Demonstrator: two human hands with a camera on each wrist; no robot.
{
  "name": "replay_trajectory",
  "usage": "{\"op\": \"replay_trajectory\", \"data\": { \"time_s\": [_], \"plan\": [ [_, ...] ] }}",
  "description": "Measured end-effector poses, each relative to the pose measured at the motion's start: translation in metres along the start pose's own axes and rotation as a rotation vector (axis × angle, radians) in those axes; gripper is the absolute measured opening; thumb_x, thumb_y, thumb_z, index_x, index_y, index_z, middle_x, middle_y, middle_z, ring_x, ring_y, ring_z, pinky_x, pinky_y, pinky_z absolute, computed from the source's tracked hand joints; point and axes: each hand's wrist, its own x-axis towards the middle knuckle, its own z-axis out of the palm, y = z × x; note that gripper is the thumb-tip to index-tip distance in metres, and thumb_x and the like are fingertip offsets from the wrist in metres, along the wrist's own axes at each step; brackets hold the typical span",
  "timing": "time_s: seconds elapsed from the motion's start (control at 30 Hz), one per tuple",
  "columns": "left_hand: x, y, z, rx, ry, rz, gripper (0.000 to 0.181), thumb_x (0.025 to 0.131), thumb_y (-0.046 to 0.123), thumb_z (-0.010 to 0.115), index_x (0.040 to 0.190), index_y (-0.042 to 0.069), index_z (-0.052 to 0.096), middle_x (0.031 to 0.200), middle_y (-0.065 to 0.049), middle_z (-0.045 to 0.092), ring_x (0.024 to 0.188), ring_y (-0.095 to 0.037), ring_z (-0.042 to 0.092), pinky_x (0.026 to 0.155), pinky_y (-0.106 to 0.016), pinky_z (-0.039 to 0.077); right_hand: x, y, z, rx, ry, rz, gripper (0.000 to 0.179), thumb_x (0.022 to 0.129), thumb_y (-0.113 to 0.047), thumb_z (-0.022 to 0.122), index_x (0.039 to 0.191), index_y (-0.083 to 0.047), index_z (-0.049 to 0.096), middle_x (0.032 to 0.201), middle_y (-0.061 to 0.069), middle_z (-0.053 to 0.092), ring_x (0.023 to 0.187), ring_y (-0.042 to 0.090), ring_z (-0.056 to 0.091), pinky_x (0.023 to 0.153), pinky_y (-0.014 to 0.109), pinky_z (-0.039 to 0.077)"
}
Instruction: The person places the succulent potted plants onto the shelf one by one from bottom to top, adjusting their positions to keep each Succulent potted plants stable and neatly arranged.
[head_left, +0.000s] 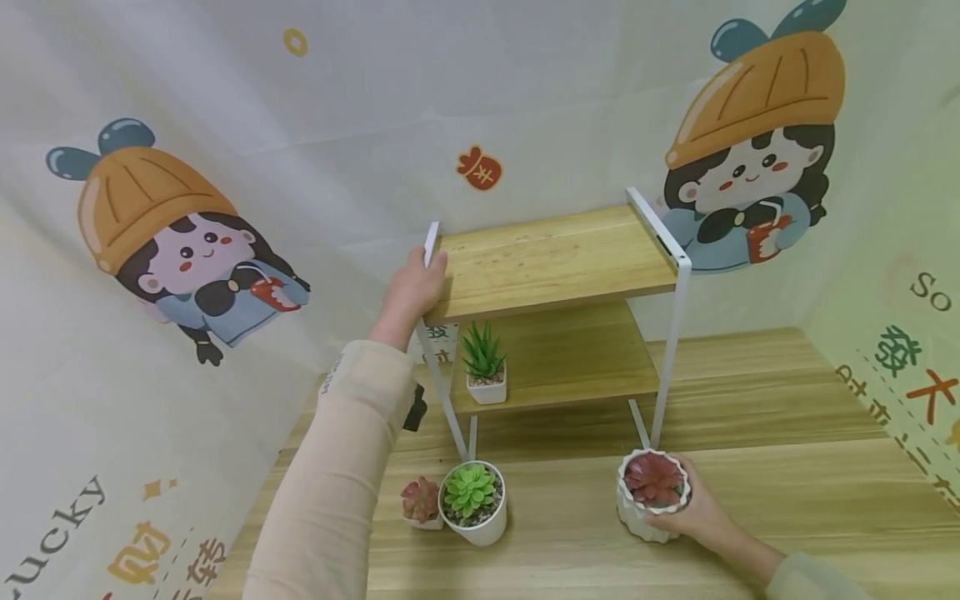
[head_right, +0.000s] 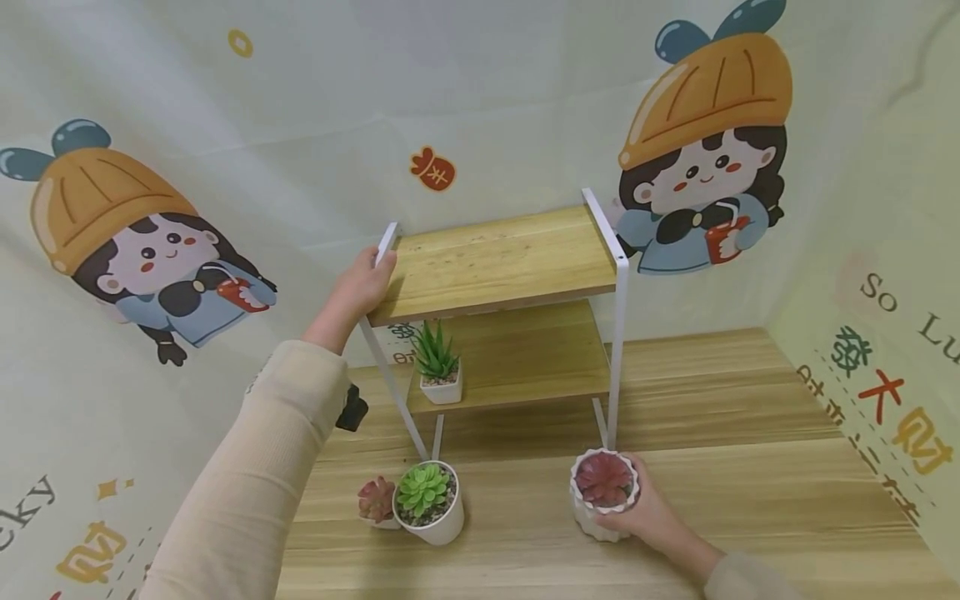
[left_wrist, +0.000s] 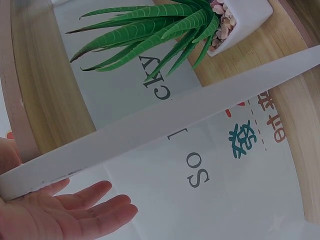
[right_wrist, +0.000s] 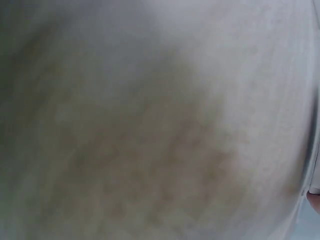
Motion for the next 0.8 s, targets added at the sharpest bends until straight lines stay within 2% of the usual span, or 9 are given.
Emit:
{"op": "replay_trajectory", "data": {
  "time_s": [0.27, 0.43, 0.53, 0.7, 0.8],
  "plan": [
    [-0.001, 0.0, -0.001, -0.01, 0.001, -0.002, 0.06, 0.098, 0.043, 0.024, 0.147, 0.011, 0.011, 0.134, -0.025, 0.04, 0.107, -0.036, 0.047, 0.089, -0.045, 0.042, 0.0, -0.017, -0.001, -0.009, -0.094, -0.041, 0.077, 0.062, 0.012, 0.073, 0.124, 0.008, 0.027, 0.107, -0.027, 0.049, 0.095, -0.008, 0.05, 0.076, 0.014, 0.045],
    [0.0, -0.001, 0.0, -0.006, 0.009, 0.0, 0.06, 0.098, 0.043, 0.024, 0.147, 0.011, 0.012, 0.132, -0.024, 0.042, 0.105, -0.035, 0.048, 0.087, -0.045, 0.043, 0.003, -0.033, 0.001, -0.026, -0.106, -0.056, 0.079, 0.06, 0.011, 0.074, 0.124, 0.01, 0.028, 0.107, -0.026, 0.049, 0.095, -0.007, 0.051, 0.078, 0.016, 0.045],
    [-0.001, -0.001, 0.001, -0.005, 0.011, 0.004, 0.06, 0.098, 0.044, 0.024, 0.147, 0.011, 0.013, 0.128, -0.024, 0.044, 0.1, -0.034, 0.049, 0.084, -0.044, 0.044, 0.007, -0.047, 0.003, -0.027, -0.105, -0.034, 0.08, 0.06, 0.01, 0.075, 0.125, 0.009, 0.028, 0.105, -0.026, 0.049, 0.094, -0.007, 0.051, 0.077, 0.017, 0.046],
    [0.0, -0.001, 0.001, -0.001, 0.007, 0.005, 0.06, 0.098, 0.044, 0.024, 0.147, 0.011, 0.013, 0.131, -0.024, 0.043, 0.104, -0.035, 0.049, 0.087, -0.045, 0.043, 0.021, -0.073, 0.005, -0.05, -0.108, -0.017, 0.081, 0.059, 0.008, 0.076, 0.125, 0.009, 0.029, 0.106, -0.015, 0.05, 0.093, -0.007, 0.05, 0.077, 0.018, 0.046],
    [0.001, 0.0, 0.001, 0.004, 0.006, 0.003, 0.06, 0.098, 0.044, 0.023, 0.147, 0.011, 0.012, 0.134, -0.023, 0.041, 0.107, -0.036, 0.048, 0.09, -0.046, 0.042, 0.032, -0.088, 0.007, -0.088, -0.114, -0.022, 0.081, 0.059, 0.005, 0.078, 0.125, 0.008, 0.032, 0.109, -0.002, 0.052, 0.093, -0.008, 0.049, 0.078, 0.018, 0.046]
  ]
}}
